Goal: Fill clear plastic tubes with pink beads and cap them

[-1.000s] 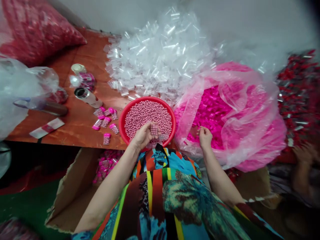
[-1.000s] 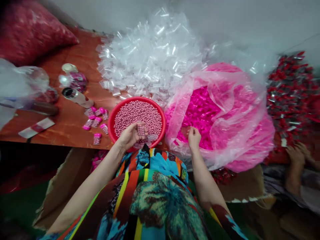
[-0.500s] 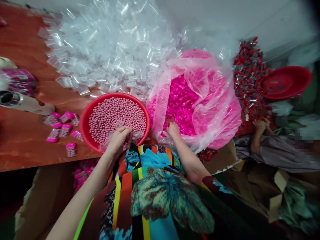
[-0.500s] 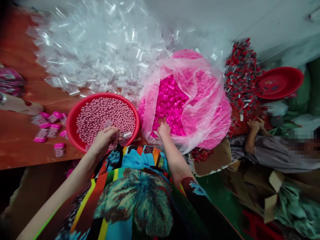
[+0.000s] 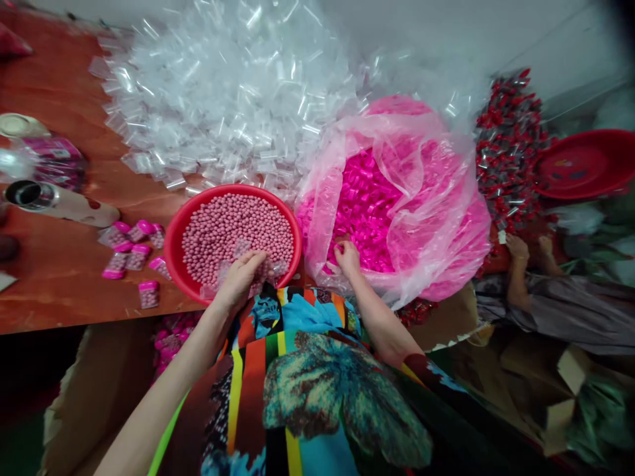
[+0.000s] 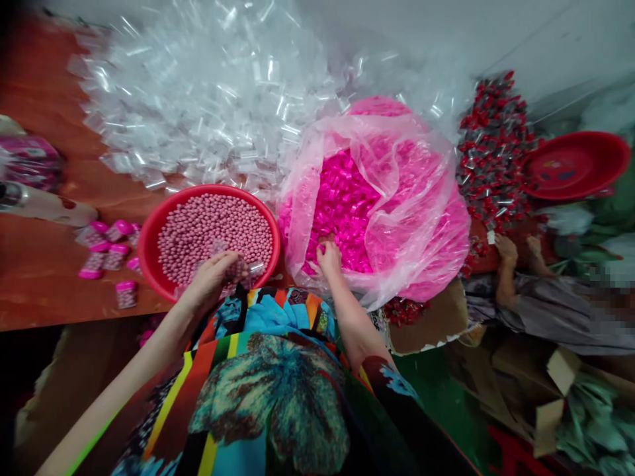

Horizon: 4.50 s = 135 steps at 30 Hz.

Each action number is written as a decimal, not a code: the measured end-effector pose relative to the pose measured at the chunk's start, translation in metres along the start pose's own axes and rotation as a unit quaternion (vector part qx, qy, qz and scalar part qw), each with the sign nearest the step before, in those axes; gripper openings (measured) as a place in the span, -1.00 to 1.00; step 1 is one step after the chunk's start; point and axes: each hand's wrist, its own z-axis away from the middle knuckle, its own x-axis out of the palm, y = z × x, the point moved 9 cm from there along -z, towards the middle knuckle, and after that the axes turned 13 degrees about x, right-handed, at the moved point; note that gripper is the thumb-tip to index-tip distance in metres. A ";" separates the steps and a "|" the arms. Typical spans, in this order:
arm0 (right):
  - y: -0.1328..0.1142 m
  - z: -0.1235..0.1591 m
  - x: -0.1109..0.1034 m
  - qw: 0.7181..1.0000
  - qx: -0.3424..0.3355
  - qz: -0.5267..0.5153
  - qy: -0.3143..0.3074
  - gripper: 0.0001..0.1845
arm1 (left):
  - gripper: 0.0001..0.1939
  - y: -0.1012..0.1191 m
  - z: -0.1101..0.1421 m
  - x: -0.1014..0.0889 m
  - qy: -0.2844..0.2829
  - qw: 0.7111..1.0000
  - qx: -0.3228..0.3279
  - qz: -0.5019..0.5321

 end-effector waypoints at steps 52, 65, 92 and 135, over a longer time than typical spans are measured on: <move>-0.205 0.161 0.096 0.913 -0.304 -0.121 -0.245 -0.80 | -0.56 0.001 0.027 -0.036 0.042 0.970 0.079 0.227; -0.204 0.181 0.086 0.882 -0.372 -0.107 -0.270 -0.79 | -0.66 0.014 0.038 -0.038 0.080 0.981 0.133 0.116; -0.193 0.168 0.092 0.898 -0.247 -0.119 -0.345 -0.70 | -0.54 0.012 0.045 -0.031 0.046 0.986 0.098 0.130; -0.206 0.189 0.086 0.896 -0.372 -0.043 -0.238 -0.75 | -0.58 0.002 0.039 -0.030 0.048 0.985 0.083 0.142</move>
